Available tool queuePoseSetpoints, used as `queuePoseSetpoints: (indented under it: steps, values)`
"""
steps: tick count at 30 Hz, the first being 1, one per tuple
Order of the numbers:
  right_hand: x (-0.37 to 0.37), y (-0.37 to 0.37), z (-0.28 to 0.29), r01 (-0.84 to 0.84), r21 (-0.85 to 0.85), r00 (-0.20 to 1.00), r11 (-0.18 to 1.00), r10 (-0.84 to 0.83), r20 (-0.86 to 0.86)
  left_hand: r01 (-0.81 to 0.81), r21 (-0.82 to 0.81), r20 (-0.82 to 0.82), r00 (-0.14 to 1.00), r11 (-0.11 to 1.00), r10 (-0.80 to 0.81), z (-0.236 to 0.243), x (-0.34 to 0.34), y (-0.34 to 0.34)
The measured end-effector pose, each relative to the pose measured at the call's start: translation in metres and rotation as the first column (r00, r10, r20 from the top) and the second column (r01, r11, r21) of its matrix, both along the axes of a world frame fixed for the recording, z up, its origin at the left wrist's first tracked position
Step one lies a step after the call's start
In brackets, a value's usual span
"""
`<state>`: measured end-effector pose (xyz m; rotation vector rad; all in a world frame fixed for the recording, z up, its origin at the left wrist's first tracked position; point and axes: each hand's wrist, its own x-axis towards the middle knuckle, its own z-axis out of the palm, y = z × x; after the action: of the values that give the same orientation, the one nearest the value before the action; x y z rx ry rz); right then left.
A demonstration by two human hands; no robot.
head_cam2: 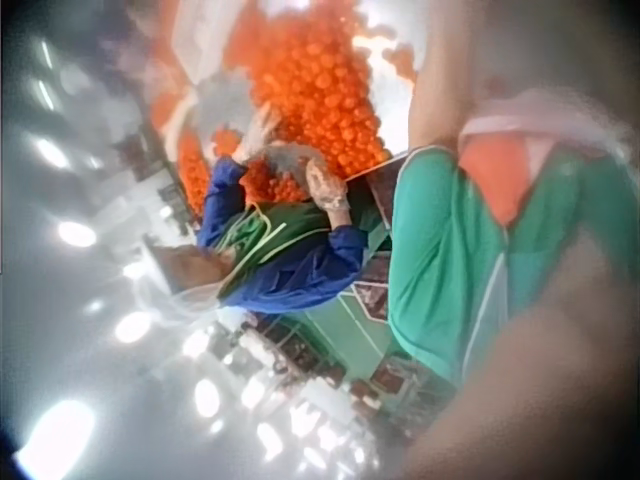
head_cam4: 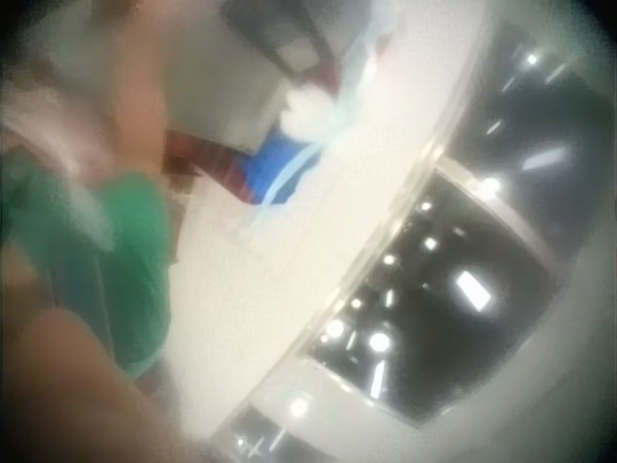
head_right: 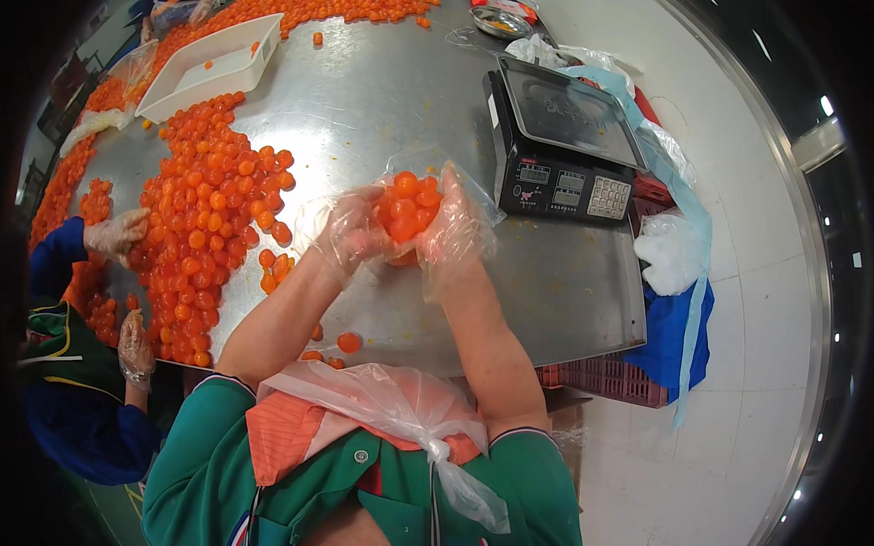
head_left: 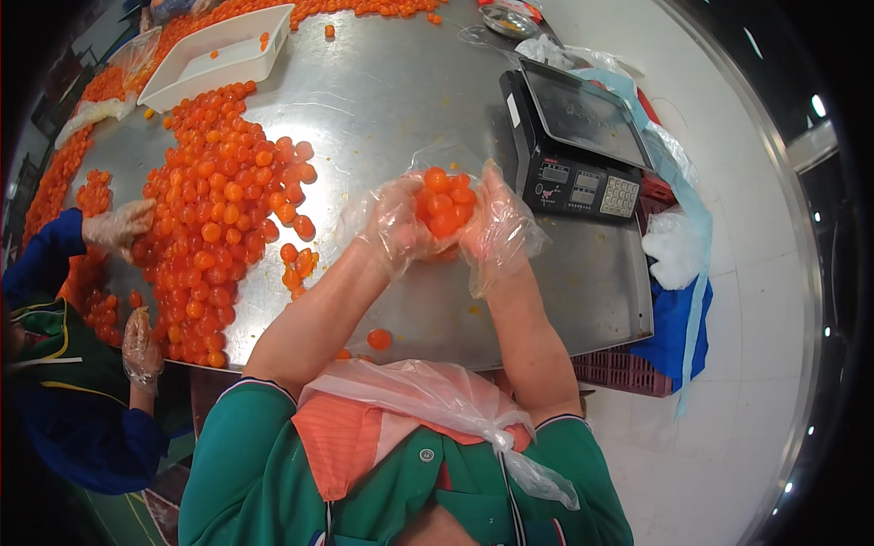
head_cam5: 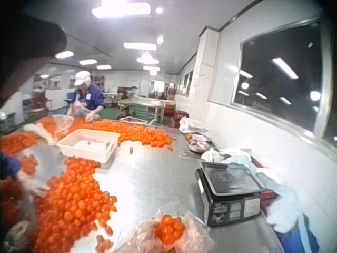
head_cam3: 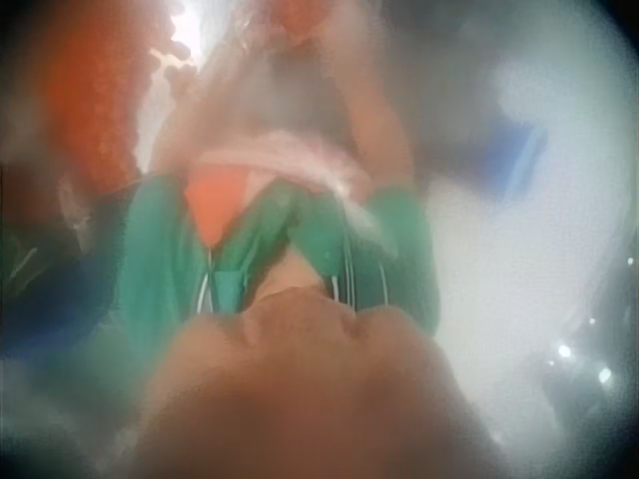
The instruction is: The person scoops small red tomatoes from a large pile on a stainless steel table into clear plastic bags. They place the filled bags onto a digital scale to weigh them, then tie the bags and move them into a nearby crate. The process is repeated continuously with other workers visible in the background.
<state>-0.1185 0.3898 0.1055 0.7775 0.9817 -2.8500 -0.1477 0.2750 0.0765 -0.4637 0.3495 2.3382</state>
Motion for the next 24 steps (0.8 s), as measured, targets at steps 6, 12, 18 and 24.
queuePoseSetpoints:
  steps: [6, 12, 18, 24]
  values:
    - [-0.003, 0.003, -0.011, -0.210, 0.219, 0.978, 0.953, 0.207, 0.038, 0.093, -0.025, 0.042, 0.995, 0.995, -0.092, 0.020, 0.001, -0.015]
    - [0.016, 0.011, -0.011, -0.256, 0.823, 0.884, 0.507, 0.467, -0.012, 0.096, -0.336, -0.192, 0.967, 0.937, -0.168, 0.018, 0.010, -0.029]
    - [0.018, 0.045, -0.041, 0.170, 0.984, 0.912, 0.049, 0.370, -0.176, -0.074, -0.673, -0.488, 0.792, 0.736, -0.366, -0.006, 0.020, -0.042]
    - [-0.019, 0.076, -0.052, 0.049, 0.978, 0.983, -0.201, 0.184, -0.011, -0.422, -0.829, -0.559, 0.599, 0.367, -0.574, -0.042, 0.012, -0.047]
